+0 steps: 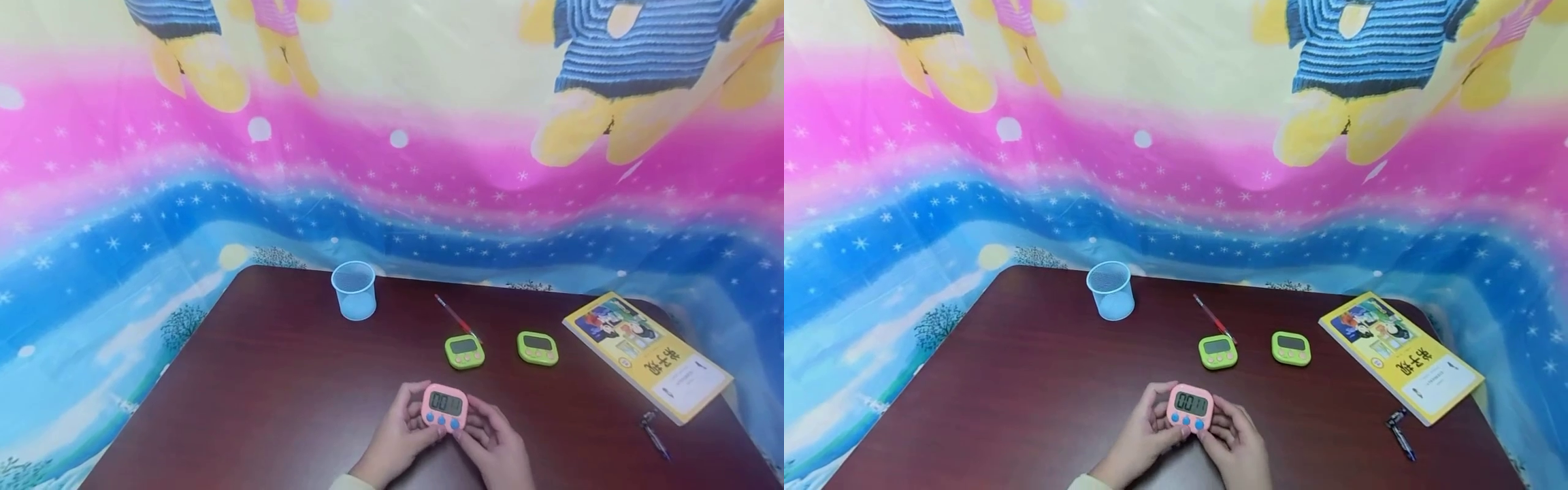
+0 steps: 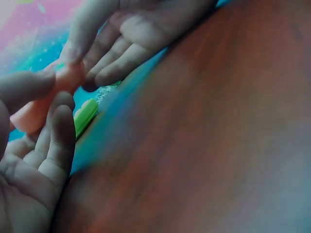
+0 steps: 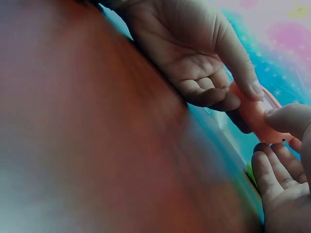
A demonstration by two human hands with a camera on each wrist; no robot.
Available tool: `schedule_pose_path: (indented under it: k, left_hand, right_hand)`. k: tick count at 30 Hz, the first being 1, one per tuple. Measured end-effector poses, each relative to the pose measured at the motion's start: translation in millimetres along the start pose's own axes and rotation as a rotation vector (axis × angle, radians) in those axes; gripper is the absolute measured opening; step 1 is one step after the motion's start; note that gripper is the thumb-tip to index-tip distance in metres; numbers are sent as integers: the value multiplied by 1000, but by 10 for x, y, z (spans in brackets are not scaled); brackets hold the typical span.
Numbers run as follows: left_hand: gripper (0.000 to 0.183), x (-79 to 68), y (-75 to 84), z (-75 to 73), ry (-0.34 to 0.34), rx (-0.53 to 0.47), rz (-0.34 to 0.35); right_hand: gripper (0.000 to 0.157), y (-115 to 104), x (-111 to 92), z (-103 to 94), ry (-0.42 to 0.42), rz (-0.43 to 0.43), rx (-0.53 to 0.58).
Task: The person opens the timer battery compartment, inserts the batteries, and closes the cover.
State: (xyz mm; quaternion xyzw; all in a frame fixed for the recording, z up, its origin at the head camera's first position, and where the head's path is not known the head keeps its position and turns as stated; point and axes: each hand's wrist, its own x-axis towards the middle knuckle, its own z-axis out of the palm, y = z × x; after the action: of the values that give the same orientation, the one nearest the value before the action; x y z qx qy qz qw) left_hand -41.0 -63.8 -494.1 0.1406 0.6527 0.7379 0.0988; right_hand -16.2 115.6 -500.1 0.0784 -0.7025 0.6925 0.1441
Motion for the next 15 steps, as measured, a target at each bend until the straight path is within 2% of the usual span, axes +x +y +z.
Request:
schedule_pose_path:
  k: [4, 7, 12, 15]
  left_hand:
    - [62, 119, -11, -77, 96, -35, -16]
    - [69, 195, -15, -171, 101, 0, -10]
    - [77, 284, 6, -344, 53, 193, -10]
    - [73, 360, 37, -449, 93, 366, -8]
  right_hand:
    - [62, 27, 177, 77, -55, 56, -85]
    - [65, 59, 294, 144, -71, 103, -129]
    - [64, 99, 462, 264, -51, 172, -230]
    - [62, 117, 569, 333, -66, 182, -297]
